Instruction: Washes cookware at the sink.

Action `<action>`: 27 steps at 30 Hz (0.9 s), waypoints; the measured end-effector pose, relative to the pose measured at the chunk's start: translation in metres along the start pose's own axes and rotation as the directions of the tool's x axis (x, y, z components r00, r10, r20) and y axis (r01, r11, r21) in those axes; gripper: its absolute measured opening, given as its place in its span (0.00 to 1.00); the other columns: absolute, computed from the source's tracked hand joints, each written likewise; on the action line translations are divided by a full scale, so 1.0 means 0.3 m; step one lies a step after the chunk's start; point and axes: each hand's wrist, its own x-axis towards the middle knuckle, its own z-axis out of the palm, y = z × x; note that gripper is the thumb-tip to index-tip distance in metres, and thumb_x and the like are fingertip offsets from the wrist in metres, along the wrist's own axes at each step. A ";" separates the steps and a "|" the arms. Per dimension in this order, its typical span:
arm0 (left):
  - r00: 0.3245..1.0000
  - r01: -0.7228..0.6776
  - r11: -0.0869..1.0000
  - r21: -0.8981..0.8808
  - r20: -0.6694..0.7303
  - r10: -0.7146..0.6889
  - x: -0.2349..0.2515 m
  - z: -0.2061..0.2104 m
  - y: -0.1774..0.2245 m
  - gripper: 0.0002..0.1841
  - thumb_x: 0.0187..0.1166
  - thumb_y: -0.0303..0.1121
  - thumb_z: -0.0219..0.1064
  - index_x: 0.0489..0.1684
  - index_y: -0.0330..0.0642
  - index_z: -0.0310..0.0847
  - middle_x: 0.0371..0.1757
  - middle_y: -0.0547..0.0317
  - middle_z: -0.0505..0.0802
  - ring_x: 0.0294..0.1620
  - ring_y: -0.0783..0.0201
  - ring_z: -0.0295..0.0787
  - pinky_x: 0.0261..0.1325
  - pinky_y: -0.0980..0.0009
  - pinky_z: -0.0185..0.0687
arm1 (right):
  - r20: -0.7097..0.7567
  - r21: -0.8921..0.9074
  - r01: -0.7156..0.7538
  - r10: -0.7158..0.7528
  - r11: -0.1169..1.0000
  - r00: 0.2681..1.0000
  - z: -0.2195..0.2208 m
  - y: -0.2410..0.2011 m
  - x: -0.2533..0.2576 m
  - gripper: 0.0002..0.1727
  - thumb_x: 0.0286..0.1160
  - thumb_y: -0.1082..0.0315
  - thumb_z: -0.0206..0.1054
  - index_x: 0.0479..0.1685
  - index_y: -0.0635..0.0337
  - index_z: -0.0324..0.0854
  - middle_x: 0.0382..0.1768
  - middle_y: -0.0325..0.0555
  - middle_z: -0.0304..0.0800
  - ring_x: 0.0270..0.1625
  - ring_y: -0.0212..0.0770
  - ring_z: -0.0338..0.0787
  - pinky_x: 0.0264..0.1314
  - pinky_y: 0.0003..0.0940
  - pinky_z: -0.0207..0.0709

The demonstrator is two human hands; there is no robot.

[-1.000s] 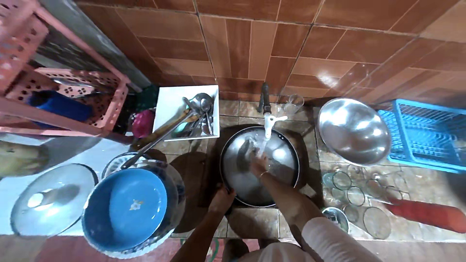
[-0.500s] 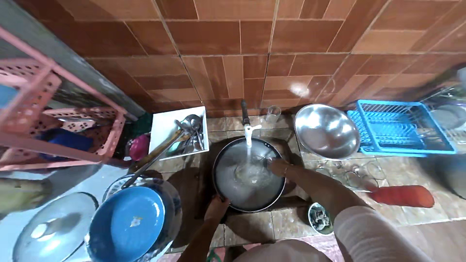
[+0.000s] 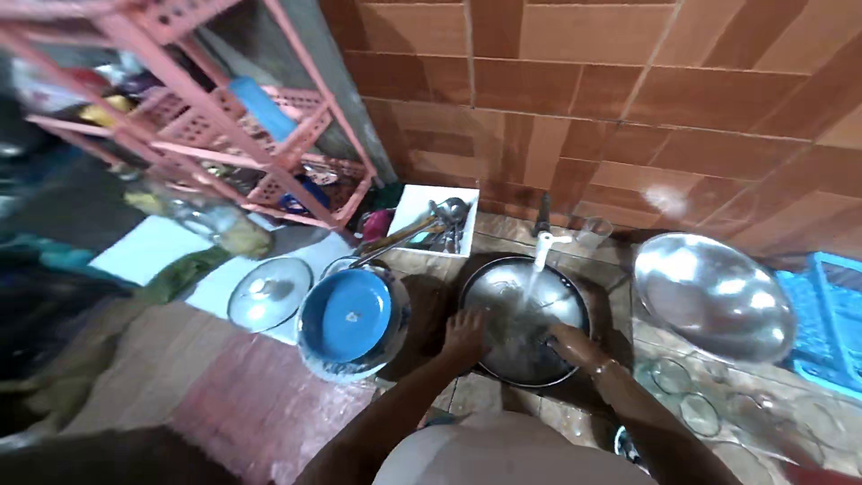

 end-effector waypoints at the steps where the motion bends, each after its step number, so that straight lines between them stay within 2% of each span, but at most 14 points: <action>1: 0.999 -0.047 0.999 -0.004 0.009 0.047 -0.002 0.001 0.008 0.49 0.70 0.53 0.77 0.94 0.56 0.53 0.93 0.44 0.60 0.92 0.37 0.52 0.87 0.34 0.50 | -0.003 -0.010 0.014 -0.014 1.000 1.000 -0.006 -0.032 -0.008 0.21 0.87 0.62 0.62 0.72 0.61 0.81 0.77 0.61 0.79 0.81 0.60 0.77 0.85 0.59 0.66; 5: 0.949 -0.315 0.949 0.016 -0.023 0.316 0.012 0.003 0.051 0.52 0.64 0.48 0.83 0.94 0.58 0.54 0.93 0.48 0.62 0.92 0.42 0.55 0.87 0.38 0.54 | -0.067 -0.041 0.194 -0.196 0.980 0.978 -0.055 -0.209 -0.068 0.20 0.85 0.66 0.63 0.72 0.59 0.82 0.75 0.58 0.80 0.78 0.58 0.80 0.81 0.56 0.72; 8: 0.879 -0.468 0.883 0.013 -0.091 0.468 0.043 -0.027 0.054 0.45 0.71 0.49 0.78 0.91 0.49 0.61 0.81 0.46 0.80 0.84 0.46 0.72 0.88 0.39 0.54 | -0.245 -0.069 0.338 -0.344 0.939 0.906 -0.062 -0.323 -0.096 0.19 0.80 0.70 0.65 0.68 0.59 0.85 0.72 0.56 0.84 0.76 0.57 0.81 0.81 0.52 0.74; 10: 0.880 -0.471 0.882 0.005 -0.066 0.470 0.062 -0.090 0.037 0.38 0.77 0.45 0.73 0.87 0.44 0.65 0.73 0.43 0.86 0.77 0.45 0.80 0.83 0.41 0.64 | -0.407 0.022 0.386 -0.344 0.922 0.846 -0.056 -0.339 -0.110 0.21 0.80 0.68 0.67 0.72 0.57 0.84 0.74 0.54 0.83 0.77 0.55 0.81 0.81 0.49 0.74; 12: 0.907 -0.421 0.907 -0.017 -0.025 0.420 0.078 -0.187 0.008 0.31 0.78 0.40 0.70 0.82 0.41 0.70 0.74 0.40 0.84 0.76 0.42 0.80 0.77 0.41 0.70 | -0.588 0.183 0.453 -0.273 0.872 0.762 -0.036 -0.303 -0.120 0.24 0.78 0.66 0.69 0.74 0.56 0.82 0.77 0.53 0.80 0.80 0.50 0.78 0.83 0.46 0.74; 14: 0.954 -0.298 0.954 -0.036 -0.049 0.296 0.083 -0.306 -0.039 0.31 0.80 0.42 0.67 0.83 0.42 0.71 0.77 0.41 0.82 0.77 0.44 0.80 0.77 0.42 0.75 | -0.689 0.247 0.461 -0.180 0.852 0.702 -0.020 -0.245 -0.147 0.23 0.78 0.65 0.69 0.72 0.58 0.83 0.76 0.54 0.81 0.79 0.48 0.79 0.81 0.44 0.76; 17: 0.992 -0.025 0.994 -0.110 -0.129 0.011 0.110 -0.525 -0.152 0.33 0.85 0.50 0.63 0.87 0.46 0.66 0.76 0.37 0.83 0.74 0.37 0.81 0.74 0.34 0.73 | -0.681 0.269 0.291 -0.032 0.918 0.731 -0.003 -0.137 -0.237 0.23 0.83 0.60 0.66 0.72 0.60 0.83 0.76 0.57 0.81 0.76 0.49 0.82 0.79 0.44 0.77; 19: 0.944 0.034 0.998 -0.057 -0.325 -0.050 0.184 -0.631 -0.298 0.37 0.83 0.55 0.65 0.87 0.44 0.65 0.72 0.29 0.83 0.70 0.27 0.81 0.67 0.25 0.72 | -0.694 0.263 0.180 0.056 0.948 0.718 0.030 -0.060 -0.323 0.21 0.84 0.61 0.64 0.70 0.61 0.84 0.74 0.57 0.83 0.76 0.51 0.82 0.80 0.44 0.76; 20: 0.909 0.052 0.998 -0.020 -0.413 -0.056 0.230 -0.689 -0.361 0.41 0.79 0.58 0.68 0.88 0.44 0.63 0.74 0.28 0.81 0.72 0.26 0.78 0.69 0.24 0.71 | -0.722 0.268 0.136 0.106 0.954 0.684 0.051 -0.025 -0.374 0.19 0.84 0.63 0.63 0.68 0.61 0.85 0.72 0.57 0.84 0.75 0.51 0.84 0.80 0.45 0.77; 21: 0.895 0.086 0.996 0.002 -0.440 -0.076 0.250 -0.761 -0.374 0.47 0.74 0.60 0.72 0.91 0.48 0.56 0.79 0.31 0.77 0.77 0.29 0.75 0.73 0.26 0.71 | -0.756 0.282 0.102 0.156 0.954 0.635 0.077 0.008 -0.429 0.18 0.84 0.65 0.63 0.66 0.62 0.86 0.69 0.57 0.86 0.73 0.51 0.85 0.78 0.46 0.78; 23: 0.928 0.147 0.989 0.002 -0.348 -0.137 0.188 -0.918 -0.227 0.55 0.75 0.49 0.77 0.96 0.41 0.36 0.91 0.29 0.56 0.90 0.29 0.53 0.84 0.28 0.52 | -0.787 0.328 0.004 0.271 0.945 0.553 0.113 0.059 -0.543 0.16 0.83 0.70 0.63 0.64 0.63 0.87 0.68 0.58 0.86 0.71 0.52 0.87 0.75 0.48 0.81; 24: 0.936 0.133 0.990 0.044 -0.334 -0.110 0.147 -0.961 -0.148 0.55 0.77 0.44 0.75 0.96 0.35 0.33 0.93 0.27 0.49 0.93 0.27 0.43 0.87 0.29 0.43 | -0.767 0.362 -0.074 0.342 0.929 0.543 0.120 0.077 -0.594 0.16 0.83 0.70 0.63 0.64 0.63 0.87 0.67 0.59 0.87 0.67 0.52 0.89 0.72 0.49 0.83; 25: 0.936 0.073 0.990 0.117 -0.350 -0.028 0.116 -0.961 -0.102 0.52 0.78 0.40 0.74 0.94 0.30 0.36 0.92 0.23 0.49 0.92 0.25 0.42 0.87 0.29 0.40 | -0.708 0.399 -0.172 0.422 0.900 0.565 0.127 0.089 -0.641 0.16 0.85 0.70 0.61 0.64 0.62 0.87 0.64 0.58 0.88 0.63 0.53 0.91 0.68 0.51 0.85; 27: 0.914 -0.122 0.947 0.297 -0.337 0.224 0.094 -0.851 -0.093 0.42 0.78 0.35 0.75 0.88 0.27 0.54 0.84 0.18 0.65 0.84 0.19 0.59 0.80 0.24 0.54 | -0.448 0.429 -0.401 0.576 0.809 0.683 0.143 0.096 -0.710 0.18 0.88 0.66 0.57 0.67 0.62 0.85 0.63 0.61 0.89 0.63 0.61 0.90 0.69 0.62 0.80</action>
